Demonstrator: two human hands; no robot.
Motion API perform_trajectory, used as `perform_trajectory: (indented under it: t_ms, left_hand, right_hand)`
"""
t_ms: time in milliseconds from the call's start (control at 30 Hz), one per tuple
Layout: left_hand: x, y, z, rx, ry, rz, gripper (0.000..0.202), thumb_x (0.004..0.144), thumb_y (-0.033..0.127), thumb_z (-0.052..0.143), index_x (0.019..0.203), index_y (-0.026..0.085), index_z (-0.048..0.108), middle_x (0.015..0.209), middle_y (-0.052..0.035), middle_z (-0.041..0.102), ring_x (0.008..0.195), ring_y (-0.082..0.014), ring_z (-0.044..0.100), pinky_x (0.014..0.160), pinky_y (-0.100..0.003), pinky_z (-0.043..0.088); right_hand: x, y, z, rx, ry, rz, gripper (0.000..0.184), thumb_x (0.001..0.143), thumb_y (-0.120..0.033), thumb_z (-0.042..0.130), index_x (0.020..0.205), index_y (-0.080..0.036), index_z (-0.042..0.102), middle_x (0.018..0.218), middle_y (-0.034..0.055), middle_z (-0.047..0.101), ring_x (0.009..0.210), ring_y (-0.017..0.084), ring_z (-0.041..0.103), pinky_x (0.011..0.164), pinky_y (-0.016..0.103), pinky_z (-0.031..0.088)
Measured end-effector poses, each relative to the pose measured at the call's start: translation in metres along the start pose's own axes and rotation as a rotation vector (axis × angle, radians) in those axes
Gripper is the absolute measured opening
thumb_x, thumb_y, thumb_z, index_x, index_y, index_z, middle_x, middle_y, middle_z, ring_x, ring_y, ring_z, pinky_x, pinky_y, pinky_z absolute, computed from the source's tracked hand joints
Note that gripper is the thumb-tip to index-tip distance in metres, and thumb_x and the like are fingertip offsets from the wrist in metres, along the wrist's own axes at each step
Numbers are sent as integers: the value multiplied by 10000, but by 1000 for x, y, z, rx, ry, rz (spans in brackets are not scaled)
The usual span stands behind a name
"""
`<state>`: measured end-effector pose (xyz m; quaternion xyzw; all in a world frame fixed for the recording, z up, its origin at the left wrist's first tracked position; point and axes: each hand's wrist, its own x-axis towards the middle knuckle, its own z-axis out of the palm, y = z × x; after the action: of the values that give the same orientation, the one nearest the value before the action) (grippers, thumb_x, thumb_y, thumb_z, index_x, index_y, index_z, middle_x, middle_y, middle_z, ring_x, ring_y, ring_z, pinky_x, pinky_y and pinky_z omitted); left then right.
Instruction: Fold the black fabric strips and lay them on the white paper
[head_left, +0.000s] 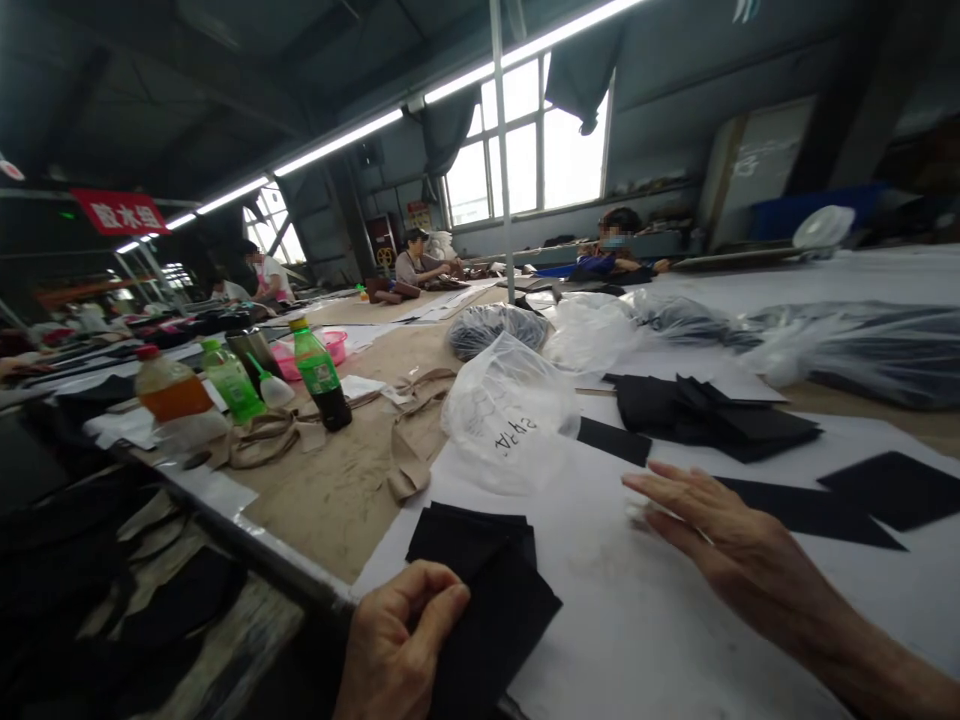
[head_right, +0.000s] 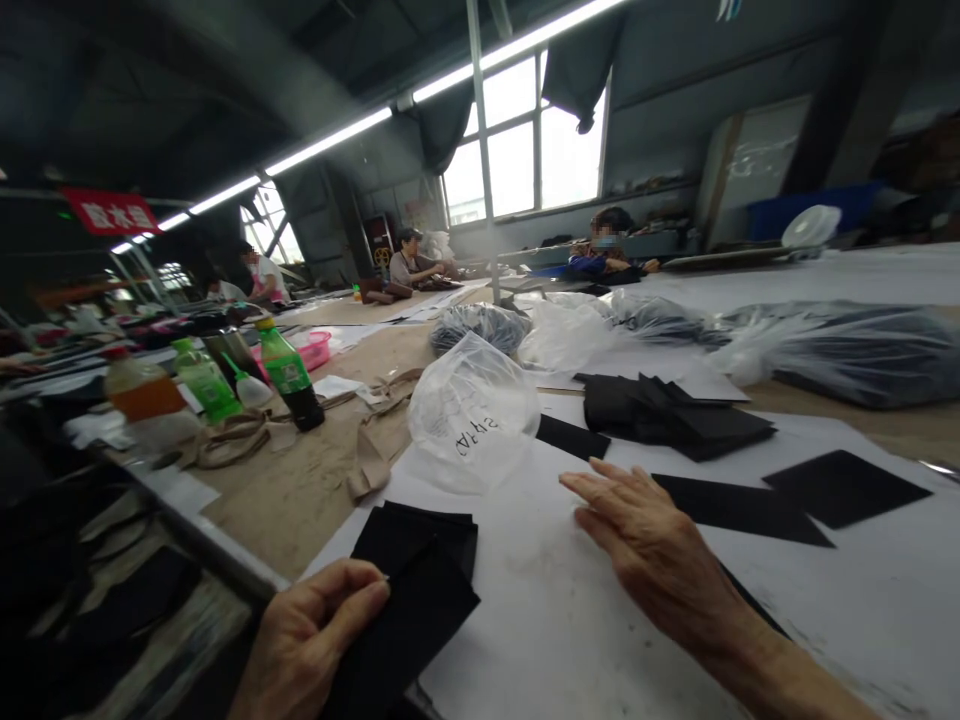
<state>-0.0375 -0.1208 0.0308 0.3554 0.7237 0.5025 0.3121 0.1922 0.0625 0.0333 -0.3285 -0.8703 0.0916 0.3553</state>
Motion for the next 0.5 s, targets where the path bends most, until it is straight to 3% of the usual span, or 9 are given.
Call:
perform_trajectory:
  t_ms: [67,100,167,267,333,400,500]
  left_hand:
    - [-3,1,6,31,19,66,336,682,501,589,684,164,597,538,33,454,496,-79,388,441,-170,303]
    - [-5,1,10,51,23,94,334,685,500,586,689,167,606,546,26,487,508,-85,414,458,-171,322]
    - [-9,4,18,101,-17,123,331,705,505,562,714,178,620,587,7,560,535,-103,475,485,-175,357]
    - [-15,9,28,192,-158,185,319,742,497,522,722,199,634,604,0,603,543,-120,524,491,-180,388]
    - [-17,13,31,202,-259,224,295,752,480,522,771,221,662,655,-1,648,595,-131,570,533,-175,419]
    - [-18,15,30,153,-353,205,304,754,474,530,918,262,672,829,-1,697,741,-153,618,616,-168,450]
    - [-19,14,25,19,-442,52,394,765,509,509,1060,276,626,988,-12,682,875,-181,622,683,-186,474]
  right_hand:
    - [-5,-19,-3,85,120,-26,273,849,-347,436,912,-225,672,941,56,679,940,259,610,908,480,427]
    - [-8,-31,-5,153,115,5,253,852,-317,441,916,-223,667,905,49,684,857,225,637,834,412,492]
    - [-15,-58,-7,309,9,95,239,845,-272,473,1008,-219,640,894,39,687,751,177,653,682,291,542]
    - [-25,-90,-9,378,-132,44,228,768,-182,572,981,-202,650,796,18,684,629,133,628,575,205,508]
    - [-31,-97,-12,337,-178,-29,140,780,-140,546,826,-186,670,663,0,651,558,112,592,532,184,465]
    - [-37,-93,-15,305,-173,-73,179,816,-129,497,721,-170,643,590,-6,611,520,98,564,505,178,429]
    - [-47,-82,-20,295,-103,-52,165,837,-146,483,736,-171,610,603,-9,600,526,91,555,508,175,418]
